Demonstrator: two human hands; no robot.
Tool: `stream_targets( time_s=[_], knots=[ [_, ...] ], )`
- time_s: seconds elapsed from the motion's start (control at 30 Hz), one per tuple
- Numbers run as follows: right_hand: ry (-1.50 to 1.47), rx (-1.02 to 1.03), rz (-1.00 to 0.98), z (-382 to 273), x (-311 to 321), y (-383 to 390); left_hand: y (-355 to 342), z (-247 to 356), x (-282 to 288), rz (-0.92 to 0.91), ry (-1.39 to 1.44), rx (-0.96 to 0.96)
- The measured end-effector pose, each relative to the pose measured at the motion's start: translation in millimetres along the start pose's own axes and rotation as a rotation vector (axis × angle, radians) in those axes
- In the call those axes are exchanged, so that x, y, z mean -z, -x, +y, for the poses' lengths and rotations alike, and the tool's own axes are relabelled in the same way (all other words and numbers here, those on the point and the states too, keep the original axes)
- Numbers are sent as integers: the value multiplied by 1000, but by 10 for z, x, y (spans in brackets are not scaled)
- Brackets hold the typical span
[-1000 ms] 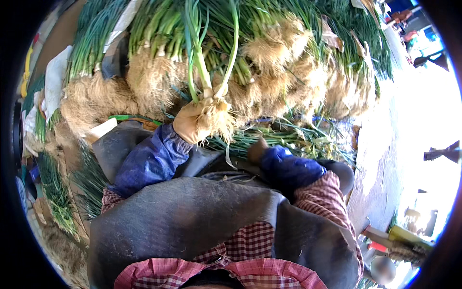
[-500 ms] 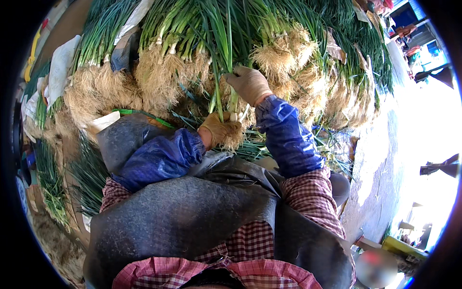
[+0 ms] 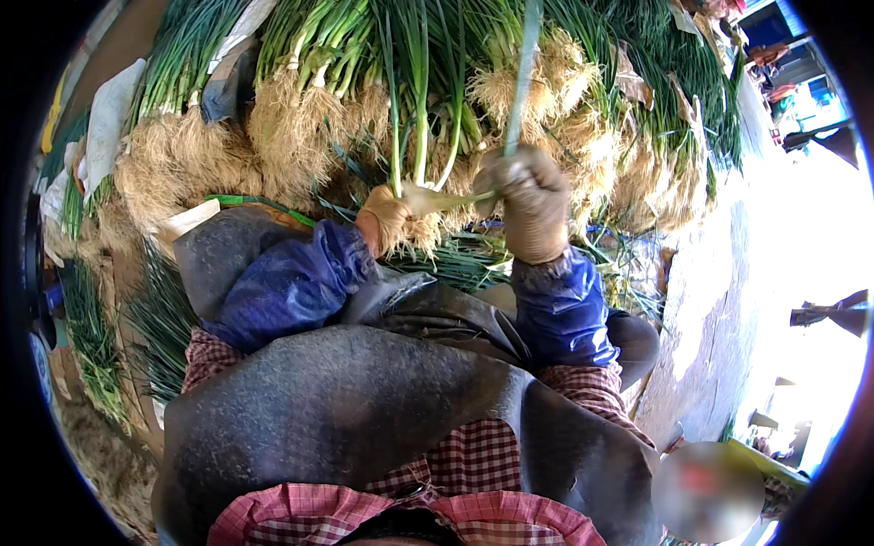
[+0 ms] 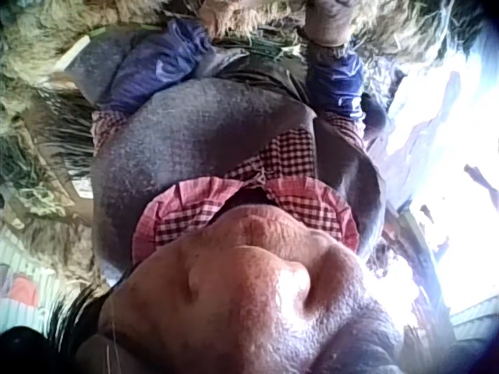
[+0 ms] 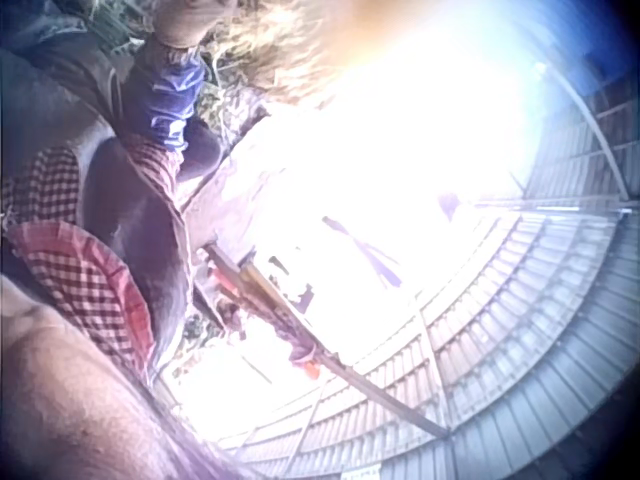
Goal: The person gathers green onions by hand, aligns their roots, and ties them into bundles using green plastic ties. The person repeats this process for multiple bunches, placing each finished bundle aside.
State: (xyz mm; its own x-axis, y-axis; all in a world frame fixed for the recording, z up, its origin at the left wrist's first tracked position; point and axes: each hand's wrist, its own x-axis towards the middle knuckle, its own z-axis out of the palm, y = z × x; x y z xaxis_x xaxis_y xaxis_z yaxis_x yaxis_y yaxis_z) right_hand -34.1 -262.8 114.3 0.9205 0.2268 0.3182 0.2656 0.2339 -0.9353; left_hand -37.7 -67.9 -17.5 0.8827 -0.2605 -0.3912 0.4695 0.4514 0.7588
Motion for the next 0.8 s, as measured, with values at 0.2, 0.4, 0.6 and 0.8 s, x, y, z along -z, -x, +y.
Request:
stream_targets(
  time_s=[0.2, 0.4, 0.6, 0.8],
  knots=[
    [81, -64, 484, 21, 526, -20, 58, 144, 45, -259, 445, 174],
    [1003, -26, -50, 821, 542, -156, 80, 204, 77, -485, 580, 48],
    [1461, -704, -139, 1122, 303, -798, 20, 302, 132, -404, 577, -41],
    [1201, -673, -286, 564, 171, -1201, 33, 346, 239, -392, 574, -61]
  ],
)
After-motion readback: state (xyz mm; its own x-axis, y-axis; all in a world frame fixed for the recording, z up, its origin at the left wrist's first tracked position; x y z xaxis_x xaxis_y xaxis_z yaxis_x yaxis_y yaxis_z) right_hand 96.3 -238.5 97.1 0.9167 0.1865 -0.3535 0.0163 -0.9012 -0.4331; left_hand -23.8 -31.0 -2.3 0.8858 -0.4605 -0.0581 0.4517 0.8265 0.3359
